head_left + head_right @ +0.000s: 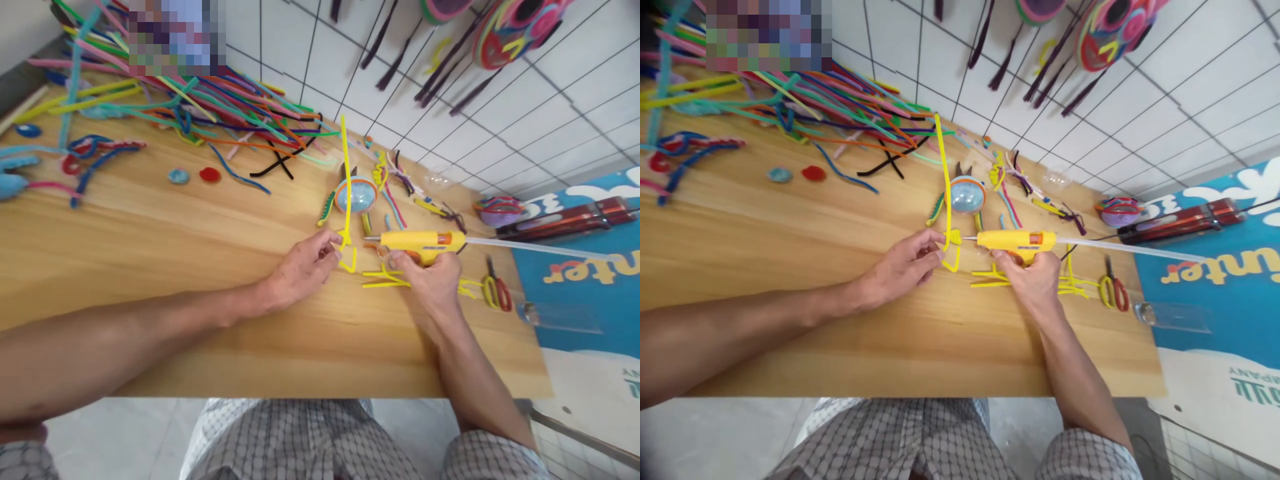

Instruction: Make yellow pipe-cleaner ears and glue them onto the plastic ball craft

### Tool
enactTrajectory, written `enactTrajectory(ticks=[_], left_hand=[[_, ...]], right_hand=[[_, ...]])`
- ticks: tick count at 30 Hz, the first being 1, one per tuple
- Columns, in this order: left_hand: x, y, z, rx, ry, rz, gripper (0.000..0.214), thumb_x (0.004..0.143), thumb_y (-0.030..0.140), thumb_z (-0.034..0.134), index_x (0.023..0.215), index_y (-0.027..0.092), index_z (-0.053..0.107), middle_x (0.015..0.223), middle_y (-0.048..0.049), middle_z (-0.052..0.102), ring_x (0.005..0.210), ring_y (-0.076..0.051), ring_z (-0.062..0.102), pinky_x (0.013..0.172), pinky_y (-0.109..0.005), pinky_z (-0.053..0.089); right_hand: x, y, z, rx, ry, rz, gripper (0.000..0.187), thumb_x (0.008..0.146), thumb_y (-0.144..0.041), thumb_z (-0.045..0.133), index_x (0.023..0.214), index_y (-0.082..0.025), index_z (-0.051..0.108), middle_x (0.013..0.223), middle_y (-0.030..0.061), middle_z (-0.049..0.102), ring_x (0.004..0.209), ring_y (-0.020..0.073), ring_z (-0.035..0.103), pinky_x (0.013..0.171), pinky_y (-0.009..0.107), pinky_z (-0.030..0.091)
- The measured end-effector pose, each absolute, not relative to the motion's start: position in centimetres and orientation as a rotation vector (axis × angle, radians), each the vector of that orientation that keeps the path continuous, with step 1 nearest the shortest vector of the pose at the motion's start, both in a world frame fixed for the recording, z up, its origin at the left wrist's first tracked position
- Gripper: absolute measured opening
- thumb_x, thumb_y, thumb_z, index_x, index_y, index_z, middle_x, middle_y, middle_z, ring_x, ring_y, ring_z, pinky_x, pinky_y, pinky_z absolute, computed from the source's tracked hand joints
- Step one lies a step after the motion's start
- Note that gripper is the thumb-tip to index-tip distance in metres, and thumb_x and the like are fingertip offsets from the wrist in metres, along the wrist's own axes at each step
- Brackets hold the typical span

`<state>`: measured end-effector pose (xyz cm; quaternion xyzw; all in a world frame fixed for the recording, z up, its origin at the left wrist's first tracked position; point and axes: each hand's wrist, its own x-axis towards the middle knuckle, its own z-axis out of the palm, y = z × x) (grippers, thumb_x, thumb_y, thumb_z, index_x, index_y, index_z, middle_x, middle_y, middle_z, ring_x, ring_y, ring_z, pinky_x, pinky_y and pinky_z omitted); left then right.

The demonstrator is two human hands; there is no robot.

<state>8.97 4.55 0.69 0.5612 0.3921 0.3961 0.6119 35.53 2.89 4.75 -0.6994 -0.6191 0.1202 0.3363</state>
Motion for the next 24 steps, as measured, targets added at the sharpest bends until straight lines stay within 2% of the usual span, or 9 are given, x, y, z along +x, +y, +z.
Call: enactTrajectory(ticks=[4, 10, 19, 24], left_hand=[[9.11, 4.37, 0.7, 1.319, 0.94, 0.945, 0.017, 0.093, 0.025, 0.061, 0.109, 0.021, 0.067, 0.07, 0.0038, 0.06, 0.062, -0.014, 0.055, 0.06, -0.026, 0.042], [9.18, 4.05, 0.53, 1.322, 0.952, 0.97, 0.018, 0.094, 0.023, 0.062, 0.111, 0.02, 0.069, 0.077, 0.0015, 0.066, 0.069, -0.014, 0.061, 0.063, -0.025, 0.045], [9.06, 3.96, 0.62, 1.319, 0.935, 0.98, 0.017, 0.096, 0.024, 0.061, 0.11, 0.02, 0.07, 0.079, 0.0002, 0.068, 0.073, -0.015, 0.064, 0.066, -0.025, 0.048], [9.04, 3.9, 0.78, 1.328, 0.943, 0.962, 0.018, 0.097, 0.023, 0.06, 0.112, 0.019, 0.069, 0.078, 0.0005, 0.066, 0.073, -0.015, 0.063, 0.065, -0.025, 0.047]], right_hand=[[35.25, 2.31, 4.25, -1.83, -1.748, 0.087, 0.02, 0.08, -0.037, 0.076, 0.067, -0.025, 0.066, 0.062, 0.0028, 0.069, 0.06, 0.0237, 0.068, 0.061, 0.037, 0.058], [34.87, 2.22, 4.37, -1.786, -1.917, -0.097, 0.006, 0.076, -0.033, 0.069, 0.076, -0.028, 0.065, 0.064, 0.0025, 0.07, 0.063, 0.0264, 0.07, 0.067, 0.04, 0.061], [34.9, 2.09, 3.89, -1.794, -1.961, -0.131, 0.007, 0.077, -0.03, 0.066, 0.083, -0.027, 0.067, 0.068, 0.0056, 0.072, 0.064, 0.0291, 0.071, 0.069, 0.044, 0.06], [35.05, 2.22, 3.56, -1.772, -1.993, -0.219, 0.008, 0.076, -0.031, 0.064, 0.082, -0.026, 0.067, 0.068, 0.0042, 0.073, 0.064, 0.0265, 0.071, 0.068, 0.039, 0.06]])
